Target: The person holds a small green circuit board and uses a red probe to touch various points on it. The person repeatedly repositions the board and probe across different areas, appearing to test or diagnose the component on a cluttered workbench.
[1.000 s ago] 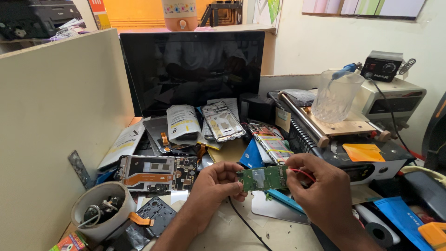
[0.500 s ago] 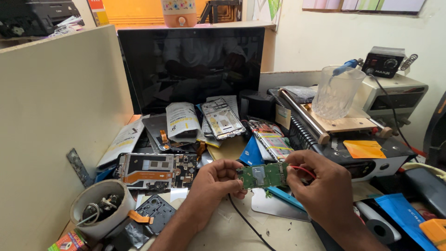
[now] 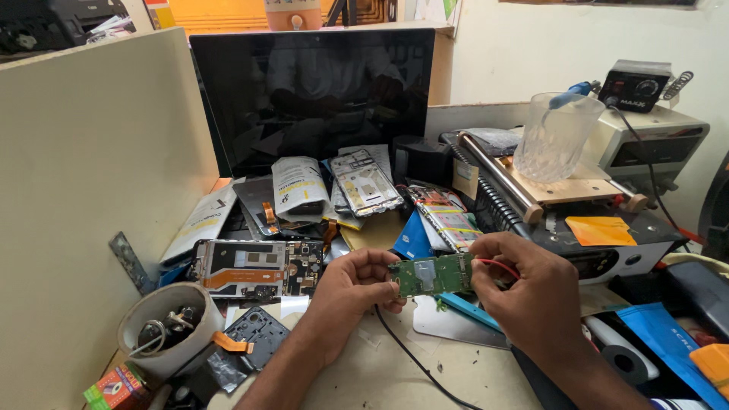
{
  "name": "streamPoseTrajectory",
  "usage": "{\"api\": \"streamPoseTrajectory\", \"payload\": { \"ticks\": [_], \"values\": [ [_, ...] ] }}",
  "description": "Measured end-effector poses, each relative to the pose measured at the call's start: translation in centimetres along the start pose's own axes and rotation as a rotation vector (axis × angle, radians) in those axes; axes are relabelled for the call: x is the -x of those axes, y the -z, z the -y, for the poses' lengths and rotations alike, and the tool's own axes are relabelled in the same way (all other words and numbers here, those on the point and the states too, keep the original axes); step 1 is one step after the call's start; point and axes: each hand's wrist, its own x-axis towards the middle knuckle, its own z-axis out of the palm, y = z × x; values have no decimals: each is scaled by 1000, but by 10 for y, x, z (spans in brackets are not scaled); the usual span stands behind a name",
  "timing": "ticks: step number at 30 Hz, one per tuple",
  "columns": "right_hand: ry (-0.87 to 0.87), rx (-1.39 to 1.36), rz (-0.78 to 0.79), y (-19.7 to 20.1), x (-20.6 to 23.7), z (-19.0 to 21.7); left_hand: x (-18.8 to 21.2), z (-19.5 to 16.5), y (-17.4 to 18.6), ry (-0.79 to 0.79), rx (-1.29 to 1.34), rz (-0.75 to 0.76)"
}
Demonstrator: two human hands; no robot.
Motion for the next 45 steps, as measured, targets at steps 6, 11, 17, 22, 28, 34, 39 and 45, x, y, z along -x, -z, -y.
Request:
{"api": "streamPoseTrajectory", "payload": {
  "ticks": [6,11,17,22,28,34,39,45],
  "values": [
    [-16,-10,4,0,0,-2,0,1,0,-30,12,31],
    [17,3,-3,-1,1,-4,0,1,2,-42,22,38],
    [46,19,-5,0,0,-5,-1,3,2,-50,9,41],
    [53,7,-6,0,1,-5,-1,2,2,-46,12,42],
    [66,20,-4,1,0,-3,0,-1,0,-38,-3,34],
    [64,12,-2,1,0,-2,2,-2,0,-35,-6,27],
    [61,19,0,1,0,-3,2,-1,0,-42,12,30],
    [68,18,0,1,0,-4,0,1,1,-41,14,31]
  ]
}}
